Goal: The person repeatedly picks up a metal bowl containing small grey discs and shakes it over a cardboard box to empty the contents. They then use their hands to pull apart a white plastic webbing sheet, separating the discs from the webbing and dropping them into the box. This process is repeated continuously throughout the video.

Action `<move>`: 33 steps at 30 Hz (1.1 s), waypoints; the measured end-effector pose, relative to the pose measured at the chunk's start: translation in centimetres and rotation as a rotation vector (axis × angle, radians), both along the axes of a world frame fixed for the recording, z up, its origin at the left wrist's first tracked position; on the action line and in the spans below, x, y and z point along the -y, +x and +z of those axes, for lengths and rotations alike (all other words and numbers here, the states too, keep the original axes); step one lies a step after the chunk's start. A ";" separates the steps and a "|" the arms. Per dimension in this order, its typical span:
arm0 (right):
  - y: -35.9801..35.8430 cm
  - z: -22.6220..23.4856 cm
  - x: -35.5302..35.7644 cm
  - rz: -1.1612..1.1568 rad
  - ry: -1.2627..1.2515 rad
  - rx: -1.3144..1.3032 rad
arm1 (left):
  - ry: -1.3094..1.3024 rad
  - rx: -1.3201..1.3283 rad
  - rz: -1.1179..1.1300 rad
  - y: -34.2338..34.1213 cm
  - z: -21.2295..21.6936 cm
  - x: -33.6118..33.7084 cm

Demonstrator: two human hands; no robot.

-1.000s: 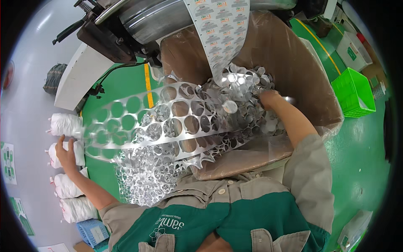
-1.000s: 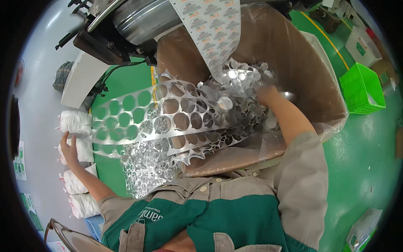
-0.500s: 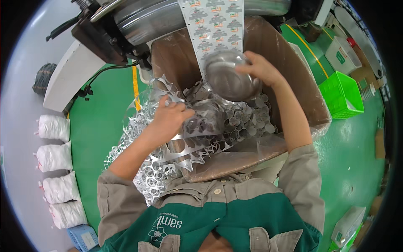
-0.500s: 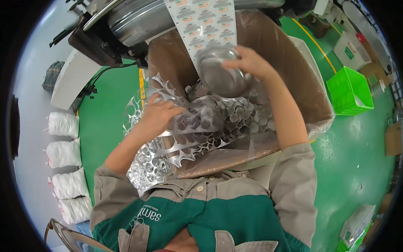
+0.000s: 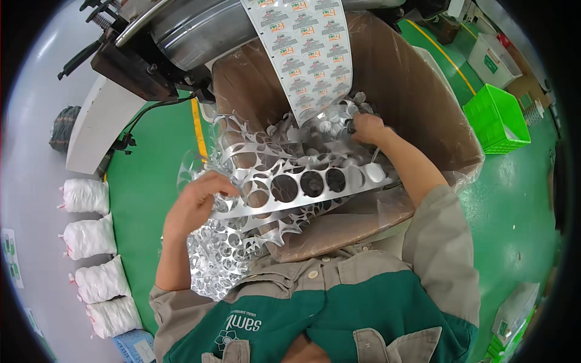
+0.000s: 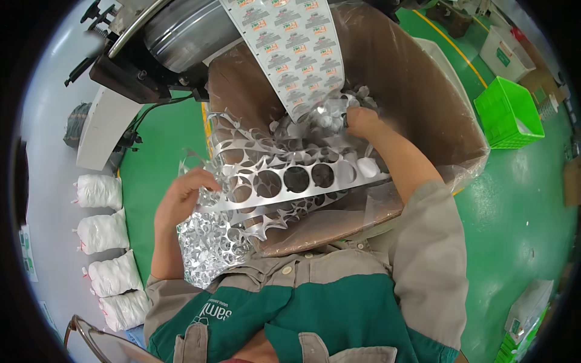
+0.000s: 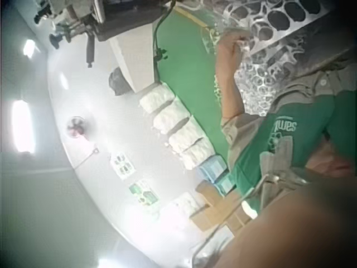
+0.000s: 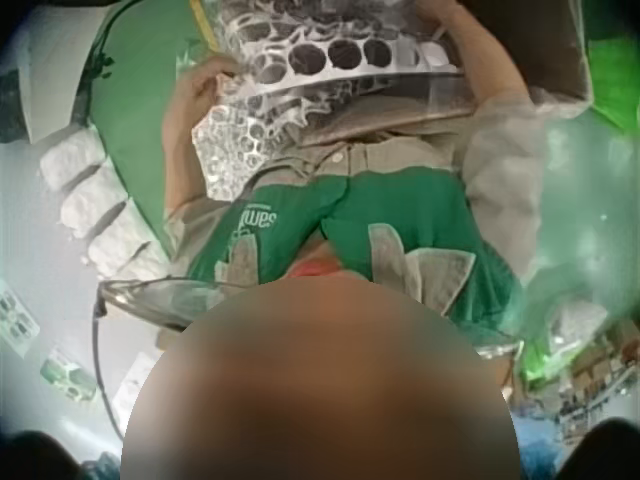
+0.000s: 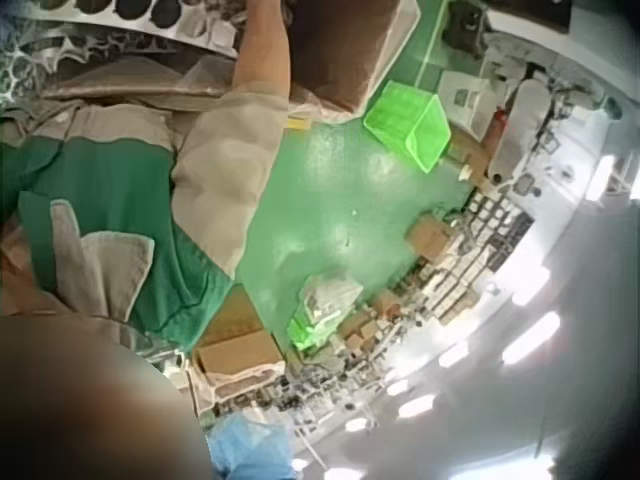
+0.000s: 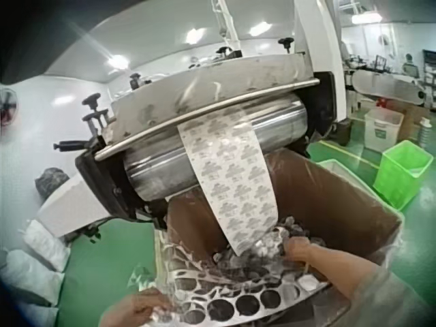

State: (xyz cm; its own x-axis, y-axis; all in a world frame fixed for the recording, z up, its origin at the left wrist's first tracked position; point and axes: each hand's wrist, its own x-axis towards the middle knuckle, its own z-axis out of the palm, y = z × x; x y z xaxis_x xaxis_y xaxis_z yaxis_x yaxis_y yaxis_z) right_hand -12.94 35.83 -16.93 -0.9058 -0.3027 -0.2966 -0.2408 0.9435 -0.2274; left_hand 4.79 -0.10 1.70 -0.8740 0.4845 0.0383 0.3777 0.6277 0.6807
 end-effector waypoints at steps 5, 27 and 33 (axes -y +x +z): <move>-1.7 7.8 -2.1 0.398 -0.340 -0.102 | -0.038 -0.042 0.074 -0.8 -1.0 -0.7; -1.4 11.6 0.2 0.220 -0.631 0.503 | 0.114 -0.091 0.252 0.9 0.8 2.3; -3.5 5.5 -1.8 -0.176 -2.199 0.809 | 0.165 -0.100 0.308 1.3 0.3 3.6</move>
State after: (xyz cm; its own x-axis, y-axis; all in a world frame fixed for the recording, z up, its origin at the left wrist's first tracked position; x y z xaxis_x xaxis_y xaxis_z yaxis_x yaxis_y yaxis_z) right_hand -16.40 37.59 -11.42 -0.8591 -0.5078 0.0641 0.4065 -0.7530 -0.5174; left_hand 6.13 -3.72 2.01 -0.9660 0.1789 0.1865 0.2576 0.6076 0.7513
